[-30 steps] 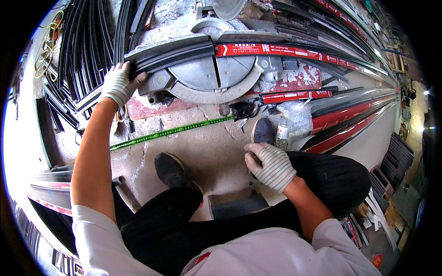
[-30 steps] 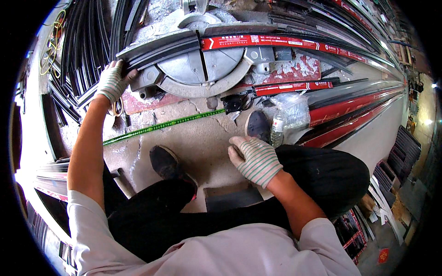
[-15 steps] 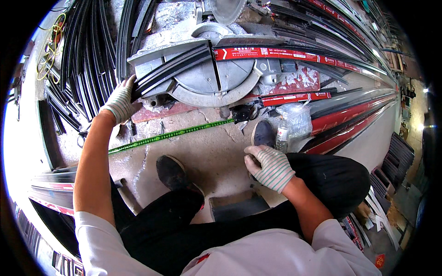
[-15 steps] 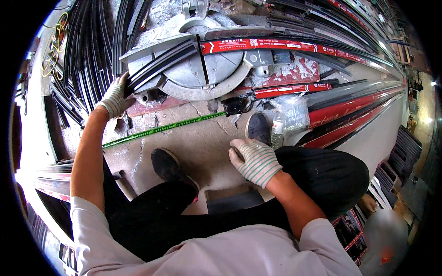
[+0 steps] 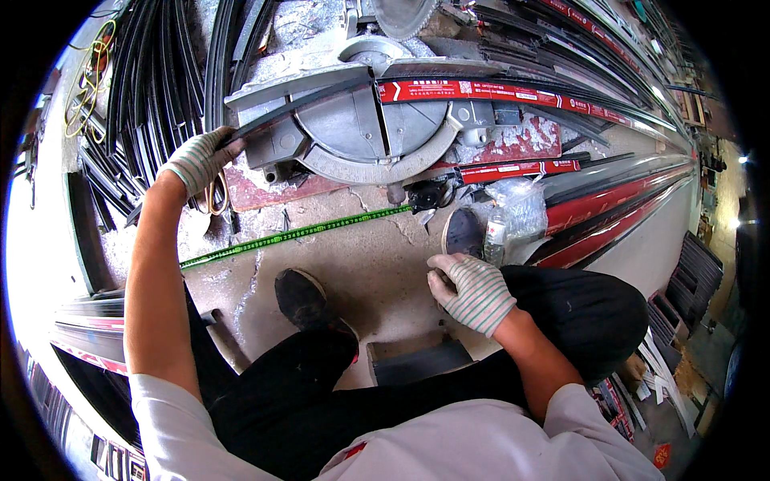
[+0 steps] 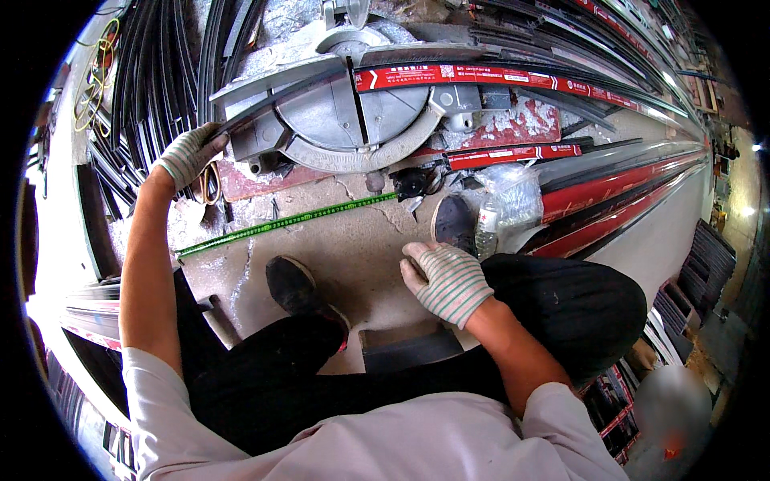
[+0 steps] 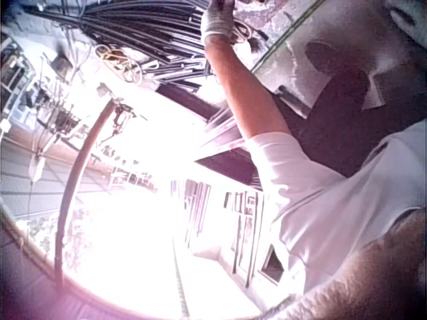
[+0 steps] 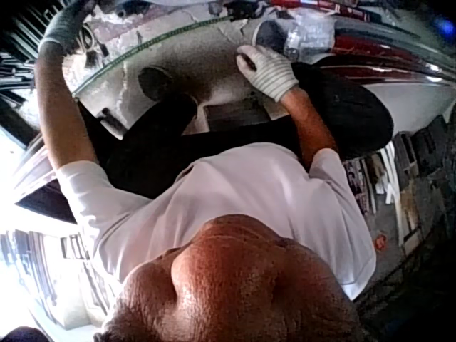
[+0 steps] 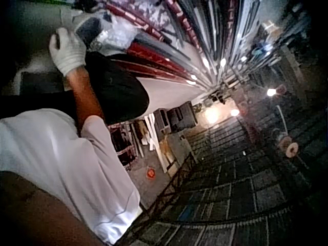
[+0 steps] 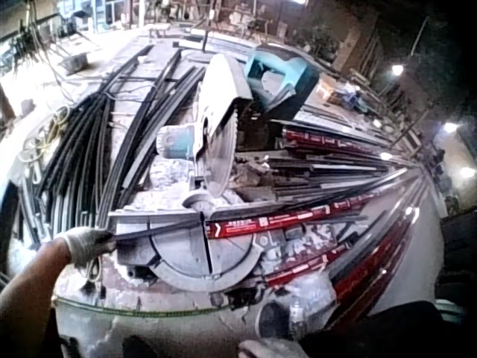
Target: The person measures and cuts black window frame profiles using a miter saw. They repeatedly measure the frame, mark the cut line, position the profile on the saw, and cut it to size.
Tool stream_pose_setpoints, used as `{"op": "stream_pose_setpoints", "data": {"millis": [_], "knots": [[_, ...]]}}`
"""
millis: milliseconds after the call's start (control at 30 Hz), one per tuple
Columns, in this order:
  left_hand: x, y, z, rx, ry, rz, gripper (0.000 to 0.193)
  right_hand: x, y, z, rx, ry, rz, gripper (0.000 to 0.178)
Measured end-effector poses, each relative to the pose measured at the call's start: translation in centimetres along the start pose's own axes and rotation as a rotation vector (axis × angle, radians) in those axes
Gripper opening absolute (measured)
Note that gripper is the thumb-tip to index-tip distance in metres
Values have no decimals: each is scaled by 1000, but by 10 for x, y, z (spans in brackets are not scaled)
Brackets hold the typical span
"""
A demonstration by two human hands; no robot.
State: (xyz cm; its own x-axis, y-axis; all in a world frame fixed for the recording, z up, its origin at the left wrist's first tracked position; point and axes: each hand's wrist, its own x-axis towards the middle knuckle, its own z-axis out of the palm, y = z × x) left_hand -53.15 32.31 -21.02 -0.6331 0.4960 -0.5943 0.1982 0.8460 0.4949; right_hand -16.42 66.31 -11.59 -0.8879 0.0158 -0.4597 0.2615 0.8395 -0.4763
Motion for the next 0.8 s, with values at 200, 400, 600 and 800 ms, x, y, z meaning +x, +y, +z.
{"op": "stream_pose_setpoints", "data": {"millis": [200, 400, 600, 800], "knots": [[14, 8, -6, 41, 17, -55, 63, 0, 2, 1, -6, -16, 5, 30], [29, 21, -11, 110, 91, -161, 53, 0, 1, -1, 4, -20, 17, 30], [45, 31, -14, 89, 135, -233, 54, -1, 3, -1, 7, -1, 1, 29], [45, 20, -3, 143, 250, -167, 50, 0, 2, 0, 14, 27, -18, 28]]}}
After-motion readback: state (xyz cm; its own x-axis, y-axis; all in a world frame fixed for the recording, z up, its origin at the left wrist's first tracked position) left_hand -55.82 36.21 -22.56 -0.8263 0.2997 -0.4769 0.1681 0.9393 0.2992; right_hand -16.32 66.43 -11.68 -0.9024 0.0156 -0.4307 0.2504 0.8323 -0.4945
